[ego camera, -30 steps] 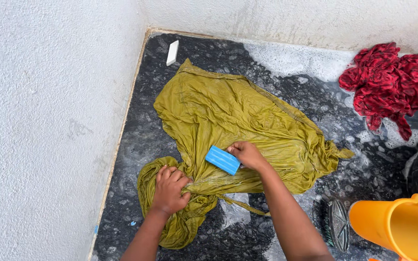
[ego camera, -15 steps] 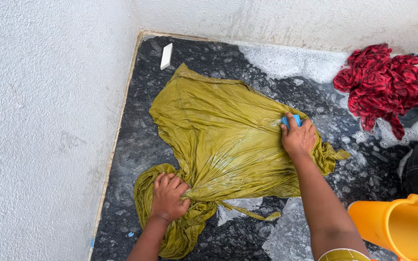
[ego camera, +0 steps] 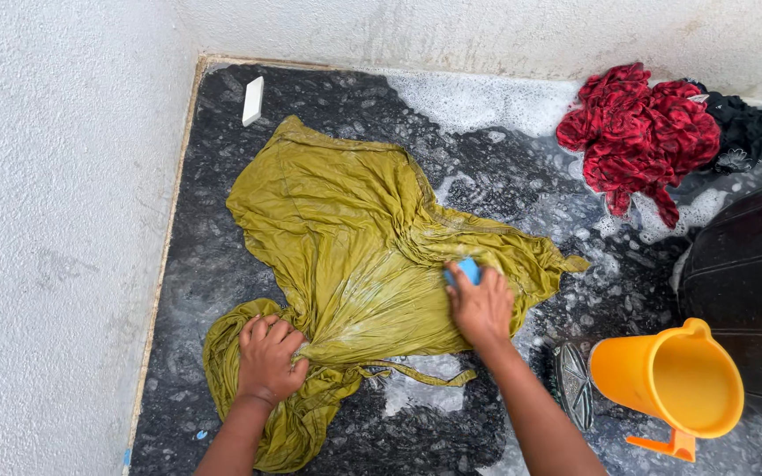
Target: The person washes clothing by hand in a large basin, wringing it out, scrubbing it on a flat surface with soap and a brush, and then rinsing the workspace.
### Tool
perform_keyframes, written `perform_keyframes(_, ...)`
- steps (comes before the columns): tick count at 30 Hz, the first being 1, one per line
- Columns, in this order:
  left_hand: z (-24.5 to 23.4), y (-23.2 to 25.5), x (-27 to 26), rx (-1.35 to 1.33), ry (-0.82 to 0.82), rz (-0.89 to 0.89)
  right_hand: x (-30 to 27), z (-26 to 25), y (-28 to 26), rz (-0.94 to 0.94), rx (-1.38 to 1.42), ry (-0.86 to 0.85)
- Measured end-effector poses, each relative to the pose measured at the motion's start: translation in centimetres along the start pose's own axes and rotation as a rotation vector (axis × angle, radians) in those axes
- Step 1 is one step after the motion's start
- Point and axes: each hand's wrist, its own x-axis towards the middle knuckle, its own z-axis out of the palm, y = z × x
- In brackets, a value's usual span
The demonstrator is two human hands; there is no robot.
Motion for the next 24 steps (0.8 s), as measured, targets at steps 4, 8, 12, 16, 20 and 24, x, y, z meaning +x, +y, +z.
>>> perform_keyframes(4,-0.1,0.1,0.0,0.017,0.0,-0.001,3.2,-0.5,3.7,0.149,0.044,0.281)
perform_keyframes(8,-0.1,0.4,0.0,0.001,0.061,0.025,2.1,1.0,-5.7,-0.091,0.289,0.229)
perform_keyframes(12,-0.4,0.3,0.1,0.014,0.013,0.007,-1.2,2.4,-17.7,-0.812,0.267,0.183)
perform_keyframes(16,0.0,-0.1,-0.2,0.002,-0.013,-0.016,8.6,0.8,-15.7,-0.548,0.044,0.112)
perform_keyframes(20,0.0,-0.3,0.0,-0.03,-0.032,-0.025,13.7,-1.0,-7.1,-0.202,0.033,0.209)
perform_keyframes(24,-0.7,0.2,0.3,0.026,-0.015,0.052,8.4,0.1,-0.6,0.05,0.022,0.151)
